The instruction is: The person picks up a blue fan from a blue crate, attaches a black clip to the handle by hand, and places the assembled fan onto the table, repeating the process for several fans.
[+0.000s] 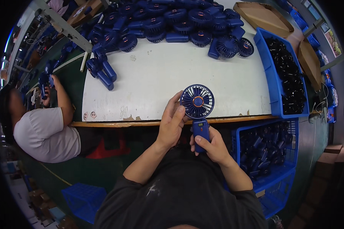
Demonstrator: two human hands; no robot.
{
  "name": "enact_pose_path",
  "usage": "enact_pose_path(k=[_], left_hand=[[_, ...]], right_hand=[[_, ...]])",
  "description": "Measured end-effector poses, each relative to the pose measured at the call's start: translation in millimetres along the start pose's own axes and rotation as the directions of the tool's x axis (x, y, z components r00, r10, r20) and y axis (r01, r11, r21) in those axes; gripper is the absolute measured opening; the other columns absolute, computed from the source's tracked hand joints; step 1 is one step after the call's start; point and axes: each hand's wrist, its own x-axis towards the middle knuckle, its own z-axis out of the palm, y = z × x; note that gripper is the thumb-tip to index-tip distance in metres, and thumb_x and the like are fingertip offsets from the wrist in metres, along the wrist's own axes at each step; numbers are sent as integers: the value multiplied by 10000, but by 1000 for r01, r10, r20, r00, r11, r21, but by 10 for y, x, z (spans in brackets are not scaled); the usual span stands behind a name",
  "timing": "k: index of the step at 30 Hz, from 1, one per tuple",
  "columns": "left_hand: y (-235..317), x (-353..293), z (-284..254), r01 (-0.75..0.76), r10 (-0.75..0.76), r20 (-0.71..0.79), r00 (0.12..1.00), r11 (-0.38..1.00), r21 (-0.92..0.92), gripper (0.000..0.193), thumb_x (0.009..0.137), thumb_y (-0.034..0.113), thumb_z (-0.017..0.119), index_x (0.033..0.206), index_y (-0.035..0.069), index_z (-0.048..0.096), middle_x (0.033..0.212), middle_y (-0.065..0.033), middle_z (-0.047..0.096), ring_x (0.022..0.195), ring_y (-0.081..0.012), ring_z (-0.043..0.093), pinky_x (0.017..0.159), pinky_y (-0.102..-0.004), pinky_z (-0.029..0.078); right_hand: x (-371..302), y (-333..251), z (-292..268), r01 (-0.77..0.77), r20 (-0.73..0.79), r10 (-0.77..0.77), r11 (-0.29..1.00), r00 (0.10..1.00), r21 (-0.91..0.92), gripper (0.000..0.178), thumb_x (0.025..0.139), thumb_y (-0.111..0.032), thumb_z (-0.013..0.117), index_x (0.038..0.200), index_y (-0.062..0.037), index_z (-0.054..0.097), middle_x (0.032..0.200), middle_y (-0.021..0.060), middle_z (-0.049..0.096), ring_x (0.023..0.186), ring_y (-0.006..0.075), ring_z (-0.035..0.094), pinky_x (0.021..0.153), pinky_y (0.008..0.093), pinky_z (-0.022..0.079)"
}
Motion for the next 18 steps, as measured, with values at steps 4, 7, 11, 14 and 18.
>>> enact_pose_path(k=[4,7,11,14,18], left_hand=[[-36,94,-48,20,-12,-37,999,977,214,544,1059,257,485,1494,-17,309,1310,-138,557,1130,-183,596,934,-341,519],[-143,196,49,-48,72,-96,993,971,233,439,1033,317,546,1310,-22,510,1138,-124,647,982,-184,659,832,-340,567],[-125,154,114,519,-493,161,855,826,-221,536,1021,495,476,1170,-3,607,929,-176,703,851,-271,704,827,-373,574],[-118,191,156,459,-324,402,856,834,-306,728,1000,561,470,1429,-26,431,1377,-257,541,1280,-329,551,1115,-449,420],[-251,101,307,373,-264,534,804,922,-107,740,910,349,704,1472,-24,400,1519,-212,416,1430,-321,375,1195,-457,282]], right_hand=[[-15,-9,-42,-73,16,71,991,997,115,399,939,-244,687,1199,9,520,894,104,640,710,153,642,572,260,523],[-16,53,20,116,-103,-203,832,974,-542,346,917,-221,707,1105,18,542,899,115,660,777,198,676,624,349,544],[-53,-119,46,407,194,-474,403,859,-820,389,855,-252,756,1069,3,556,858,216,662,772,406,674,676,436,557],[-12,-438,-7,355,238,-383,272,893,-894,389,884,-268,723,1116,6,573,883,223,668,825,414,670,731,459,547],[-68,-1161,-339,261,233,-157,198,960,-945,427,941,-368,629,1065,42,632,1000,254,685,932,436,654,831,475,530]])
